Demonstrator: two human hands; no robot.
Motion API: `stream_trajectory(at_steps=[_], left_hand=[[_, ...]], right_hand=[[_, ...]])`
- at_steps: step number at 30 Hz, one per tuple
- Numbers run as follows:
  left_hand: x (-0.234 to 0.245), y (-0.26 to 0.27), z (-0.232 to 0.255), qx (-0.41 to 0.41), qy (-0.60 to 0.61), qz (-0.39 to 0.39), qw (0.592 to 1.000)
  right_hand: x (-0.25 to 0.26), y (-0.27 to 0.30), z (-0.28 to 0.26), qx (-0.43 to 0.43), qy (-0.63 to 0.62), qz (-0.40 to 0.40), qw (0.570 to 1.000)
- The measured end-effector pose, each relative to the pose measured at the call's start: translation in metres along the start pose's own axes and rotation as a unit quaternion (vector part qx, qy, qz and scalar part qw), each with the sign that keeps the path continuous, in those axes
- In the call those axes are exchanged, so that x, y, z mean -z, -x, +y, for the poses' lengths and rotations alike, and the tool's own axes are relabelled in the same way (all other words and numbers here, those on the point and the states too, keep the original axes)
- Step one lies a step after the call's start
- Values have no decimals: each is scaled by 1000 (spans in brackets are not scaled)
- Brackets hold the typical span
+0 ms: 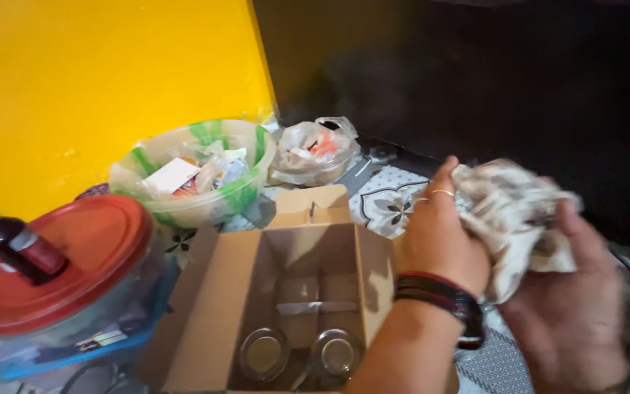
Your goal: The person unpacks glass cups from a cardboard box, wipes each cup with a cloth, and places them onto the floor near several bottles and containers.
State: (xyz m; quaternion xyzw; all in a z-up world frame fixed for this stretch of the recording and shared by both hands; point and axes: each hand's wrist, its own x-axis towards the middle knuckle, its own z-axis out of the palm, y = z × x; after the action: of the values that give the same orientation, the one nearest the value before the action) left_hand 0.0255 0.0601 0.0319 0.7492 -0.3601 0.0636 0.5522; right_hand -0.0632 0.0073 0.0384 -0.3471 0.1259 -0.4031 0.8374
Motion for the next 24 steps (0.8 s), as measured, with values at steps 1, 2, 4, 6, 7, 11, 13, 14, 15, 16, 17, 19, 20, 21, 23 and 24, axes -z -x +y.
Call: stream_trajectory(at_steps=[1,2,4,6,7,11,13,14,15,16,17,19,20,21,23,24], left_hand=[[17,1,-2,-18,-51,1,999],[31,4,-3,-35,-108,-7,993],[56,10,-8,-67,-221,-24,973],[80,14,-15,-20,-275,-40,960],[91,17,-18,4,-301,-48,952],[126,41,-19,272,-234,-129,925],[133,48,-20,325,-222,-162,905],[135,50,-23,330,-223,-184,899],[135,53,-25,332,-223,-198,895],[134,56,-30,334,-225,-215,890],[134,59,-33,334,-226,-227,887],[134,62,-42,334,-231,-254,878],[133,64,-47,332,-233,-263,875],[131,66,-51,329,-234,-274,873],[128,68,-58,322,-237,-292,869],[126,69,-62,320,-238,-299,867]], right_hand=[[-8,4,8,-17,-6,-7,1000],[-15,8,17,-37,42,-17,998],[-28,18,37,-77,138,-39,987],[-37,27,54,-129,158,-6,979],[-41,32,62,-155,168,10,973],[-49,52,95,-181,102,-44,977],[-46,57,107,-176,123,-47,975],[-43,57,112,-161,148,-54,974],[-39,58,117,-147,172,-61,972],[-37,58,121,-131,195,-70,969],[-34,59,124,-125,193,-68,971],[-31,59,127,-111,188,-64,974],[-29,60,128,-100,198,-72,972],[-27,61,130,-89,207,-81,971],[-25,59,132,-70,214,-92,970],[-25,59,134,-66,211,-94,971]])
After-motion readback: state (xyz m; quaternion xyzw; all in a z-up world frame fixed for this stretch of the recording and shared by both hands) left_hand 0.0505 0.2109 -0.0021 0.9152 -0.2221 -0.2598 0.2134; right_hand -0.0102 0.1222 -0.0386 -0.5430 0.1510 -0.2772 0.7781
